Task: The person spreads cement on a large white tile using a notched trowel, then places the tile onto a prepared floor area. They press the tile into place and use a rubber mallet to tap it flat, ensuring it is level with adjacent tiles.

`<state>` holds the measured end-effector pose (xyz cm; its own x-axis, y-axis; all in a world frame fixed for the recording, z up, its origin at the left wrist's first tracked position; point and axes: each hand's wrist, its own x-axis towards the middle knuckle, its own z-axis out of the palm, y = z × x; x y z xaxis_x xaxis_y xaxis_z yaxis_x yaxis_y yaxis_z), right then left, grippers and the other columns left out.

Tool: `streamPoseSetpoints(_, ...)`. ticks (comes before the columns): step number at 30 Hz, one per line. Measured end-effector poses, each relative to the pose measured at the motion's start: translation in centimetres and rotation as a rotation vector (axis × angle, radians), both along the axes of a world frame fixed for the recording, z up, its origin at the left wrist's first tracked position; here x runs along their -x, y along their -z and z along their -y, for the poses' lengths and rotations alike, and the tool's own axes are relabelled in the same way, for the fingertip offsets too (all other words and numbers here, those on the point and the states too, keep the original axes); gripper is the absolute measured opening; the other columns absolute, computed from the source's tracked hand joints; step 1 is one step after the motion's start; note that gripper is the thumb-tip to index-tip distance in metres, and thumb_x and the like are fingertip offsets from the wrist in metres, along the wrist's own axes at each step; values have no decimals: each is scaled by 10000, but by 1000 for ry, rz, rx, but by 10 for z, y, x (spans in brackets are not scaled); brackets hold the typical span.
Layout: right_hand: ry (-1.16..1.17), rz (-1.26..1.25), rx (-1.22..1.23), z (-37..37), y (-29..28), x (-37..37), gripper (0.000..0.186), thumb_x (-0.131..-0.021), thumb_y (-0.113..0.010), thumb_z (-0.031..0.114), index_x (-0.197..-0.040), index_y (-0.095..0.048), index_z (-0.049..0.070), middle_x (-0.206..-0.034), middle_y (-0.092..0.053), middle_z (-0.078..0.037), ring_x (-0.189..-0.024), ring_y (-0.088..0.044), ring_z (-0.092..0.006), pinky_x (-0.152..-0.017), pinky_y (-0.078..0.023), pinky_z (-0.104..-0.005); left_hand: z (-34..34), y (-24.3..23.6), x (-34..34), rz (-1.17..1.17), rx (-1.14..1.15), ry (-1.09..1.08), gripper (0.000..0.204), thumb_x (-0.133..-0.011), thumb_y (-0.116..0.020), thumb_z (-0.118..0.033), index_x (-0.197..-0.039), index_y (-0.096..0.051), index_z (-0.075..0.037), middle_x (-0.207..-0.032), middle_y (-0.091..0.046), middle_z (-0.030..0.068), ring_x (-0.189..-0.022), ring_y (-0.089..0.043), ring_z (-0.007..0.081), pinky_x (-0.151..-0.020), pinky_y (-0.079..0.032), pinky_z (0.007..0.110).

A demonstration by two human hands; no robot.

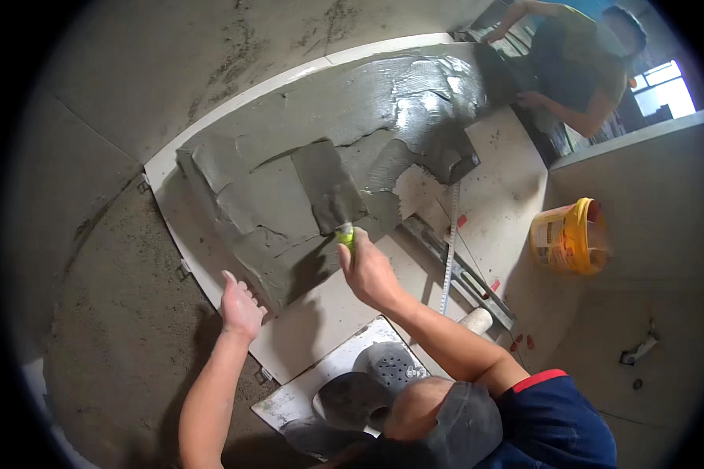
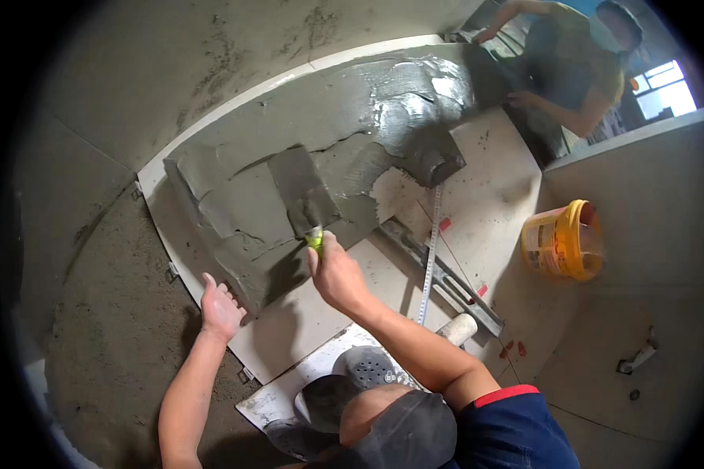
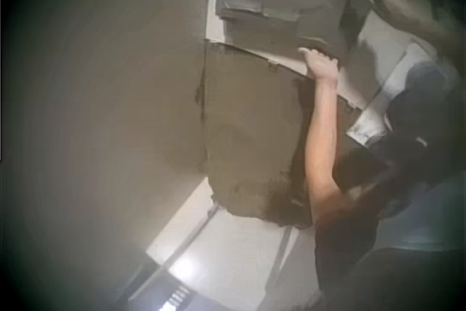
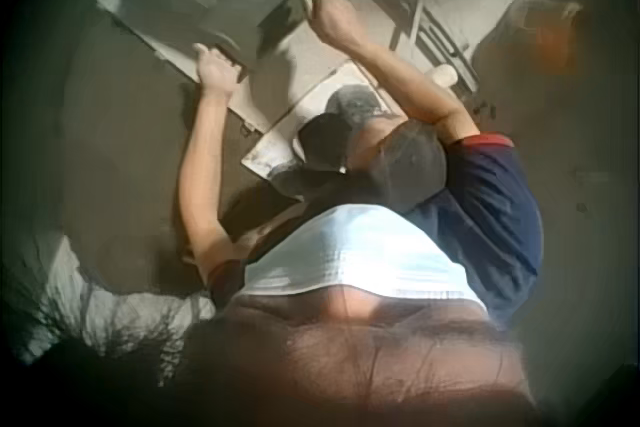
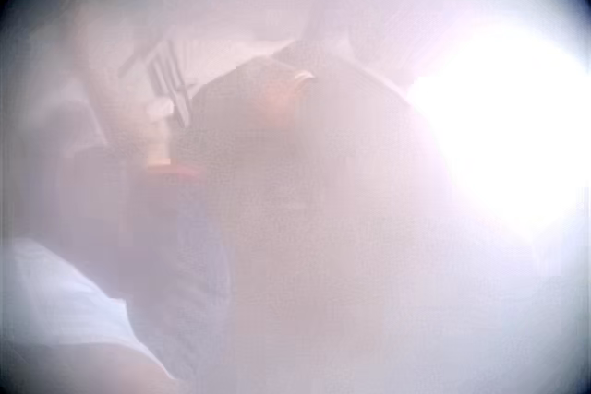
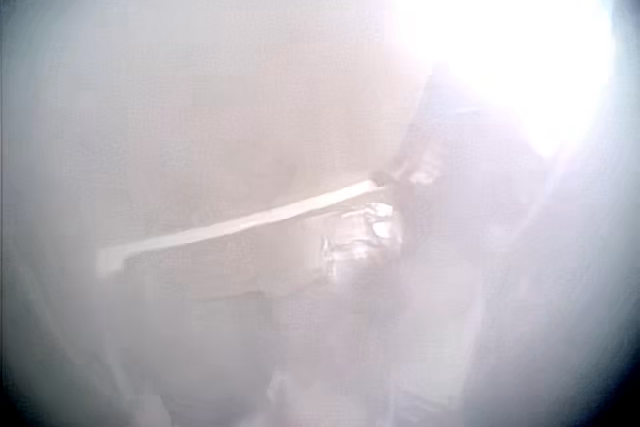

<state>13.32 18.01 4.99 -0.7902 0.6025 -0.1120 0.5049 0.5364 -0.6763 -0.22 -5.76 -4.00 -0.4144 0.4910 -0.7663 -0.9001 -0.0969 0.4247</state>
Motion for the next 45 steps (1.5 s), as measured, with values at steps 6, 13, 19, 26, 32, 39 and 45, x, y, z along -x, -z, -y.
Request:
streamPoseSetpoints(6, 255, -24, 73, -62, 21, -39, 356, -1019, -474, 327, -1152, -458, -3, -760, -624, -218, -609, -646, -321, -579, -503, -433, -6, 1, -11, 70, -271, -62, 917, -910, -358, -739, -1471, -293, -16, -1499, -366, 154, -1372, -357, 330, -1127, -258, 515)
streamPoseSetpoints(13, 465, -209, 528, -75, 20, -55, 333, -1018, -486, 379, -1024, -472, 46, -722, -532, -30, -526, -548, -121, -452, -452, -294, -19, -11, -23, 53, -52, 9, 812, -949, -225, -716, -1542, -167, -164, -1565, -305, 66, -1407, -334, 293, -1113, -253, 553)
streamPoseSetpoints(19, 490, -181, 578, -78, 3, -63, 383, -1015, -494, 395, -1128, -491, 29, -736, -547, -33, -508, -527, -115, -451, -447, -291, -26, -32, -28, 58, -38, -32, 755, -972, -220, -673, -1545, -164, -184, -1572, -286, 54, -1427, -300, 282, -1138, -196, 569)
streamPoseSetpoints(26, 493, -48, 474, -90, -17, -82, 446, -1006, -504, 387, -1245, -480, 11, -690, -556, -51, -515, -544, -126, -462, -456, -293, -22, -29, -28, 39, -136, -26, 726, -984, -238, -649, -1532, -218, -174, -1550, -327, 55, -1404, -334, 289, -1136, -220, 560)
streamPoseSetpoints(32, 504, 50, 143, -114, -10, -132, 446, -999, -500, 375, -1186, -534, -28, -734, -604, -141, -604, -606, -218, -582, -495, -374, -26, -39, -30, 72, -42, -78, 723, -980, -258, -653, -1525, -245, -178, -1538, -348, 59, -1384, -359, 296, -1111, -260, 553)
streamPoseSetpoints(39, 583, 145, 68, -111, -22, -175, 421, -994, -491, 379, -1114, -550, -21, -813, -646, -214, -747, -644, -327, -689, -485, -425, -22, -39, -29, 47, -18, -69, 740, -965, -290, -671, -1524, -236, -190, -1538, -339, 44, -1379, -356, 288, -1104, -263, 552)
streamPoseSetpoints(45, 440, -321, 654, -118, -27, -107, 302, -1030, -458, 383, -1024, -505, 85, -754, -523, -22, -553, -491, -101, -478, -416, -253, -30, -49, -32, 78, 11, -83, 746, -958, -305, -679, -1517, -252, -188, -1523, -358, 35, -1379, -353, 284, -1092, -272, 555)
